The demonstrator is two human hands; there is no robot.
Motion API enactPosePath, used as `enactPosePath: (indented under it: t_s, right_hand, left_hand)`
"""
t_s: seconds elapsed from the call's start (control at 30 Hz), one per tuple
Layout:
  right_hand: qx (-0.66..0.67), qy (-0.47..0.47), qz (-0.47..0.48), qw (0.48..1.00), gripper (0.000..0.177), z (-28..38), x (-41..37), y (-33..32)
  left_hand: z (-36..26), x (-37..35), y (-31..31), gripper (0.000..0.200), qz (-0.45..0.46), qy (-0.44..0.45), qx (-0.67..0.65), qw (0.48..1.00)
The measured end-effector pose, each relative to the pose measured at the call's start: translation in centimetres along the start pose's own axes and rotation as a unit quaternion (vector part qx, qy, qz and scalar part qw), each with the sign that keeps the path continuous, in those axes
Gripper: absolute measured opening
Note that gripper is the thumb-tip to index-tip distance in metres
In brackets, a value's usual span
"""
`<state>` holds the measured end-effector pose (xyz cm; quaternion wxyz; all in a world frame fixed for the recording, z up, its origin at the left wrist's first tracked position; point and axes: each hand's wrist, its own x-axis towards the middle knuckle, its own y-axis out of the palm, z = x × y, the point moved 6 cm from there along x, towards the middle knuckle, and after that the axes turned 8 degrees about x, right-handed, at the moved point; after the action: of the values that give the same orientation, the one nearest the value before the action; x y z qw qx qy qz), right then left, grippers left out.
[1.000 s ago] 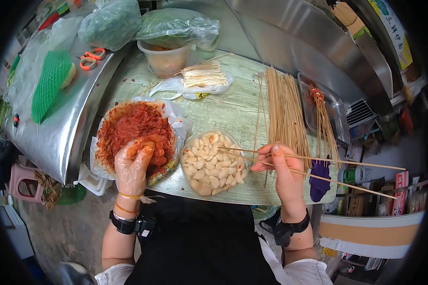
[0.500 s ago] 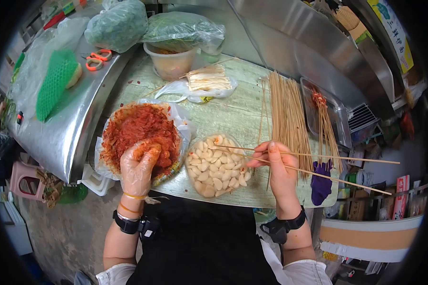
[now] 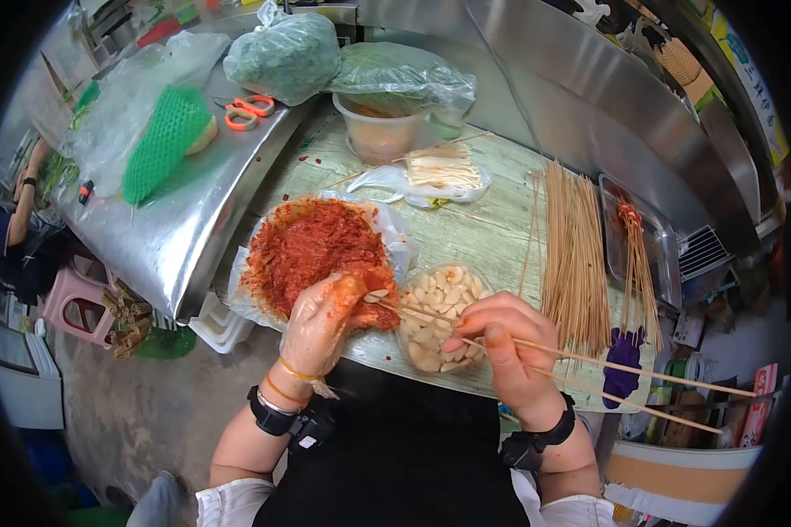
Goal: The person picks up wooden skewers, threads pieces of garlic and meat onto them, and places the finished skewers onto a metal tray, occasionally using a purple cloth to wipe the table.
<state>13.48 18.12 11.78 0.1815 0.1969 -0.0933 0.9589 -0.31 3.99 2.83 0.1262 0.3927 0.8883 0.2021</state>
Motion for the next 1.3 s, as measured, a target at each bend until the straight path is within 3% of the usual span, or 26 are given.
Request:
enactPosePath:
  t_s: [0.13, 0.33, 0.4, 0.47, 0.6, 0.7, 0.77, 0.97, 1.3]
  right_hand:
    - [-0.012, 0.012, 0.014, 1.0, 0.025, 0.2, 0.0, 0.8]
    - [-0.059, -0.03, -0.003, 0.998, 0.033, 1.1, -0.6, 0.1]
    - [-0.067, -0.048, -0.022, 0.996, 0.033, 1.3, -1.0, 0.0]
    - [-0.056, -0.032, -0.019, 0.998, 0.02, 0.6, -1.4, 0.3]
    - [-0.102, -0.074, 0.007, 0.992, 0.017, 0.8, -1.1, 1.4]
    - [-0.127, -0.093, 0.023, 0.987, 0.03, 1.0, -0.8, 1.9]
    - [-0.18, -0.154, 0.056, 0.97, 0.01, 1.4, -0.8, 2.3]
    - [-0.192, -0.169, 0.044, 0.966, 0.017, 1.2, -0.5, 3.2]
    - [-0.176, -0.17, 0.038, 0.969, 0.011, 0.6, -0.2, 3.3]
  left_hand:
    - [0.2, -0.2, 0.1, 0.029, 0.007, -0.02, 0.059, 0.998]
    - [1.0, 0.3, -1.0, 0.031, -0.053, -0.005, -0.007, 0.999]
    - [1.4, 0.5, -1.5, 0.026, -0.061, -0.011, -0.106, 0.992]
    - [1.3, 0.5, -1.2, 0.027, -0.072, 0.003, -0.128, 0.989]
    - [1.5, 0.8, -0.7, 0.03, -0.075, 0.026, -0.167, 0.983]
    - [2.0, 1.0, -0.6, 0.031, -0.074, 0.026, -0.197, 0.977]
    - [2.1, 1.1, -0.5, 0.031, -0.075, 0.025, -0.207, 0.975]
    - [2.4, 1.2, -0.3, 0.033, -0.056, 0.029, -0.237, 0.97]
    - [2.7, 1.3, -0.5, 0.03, -0.095, 0.05, -0.215, 0.971]
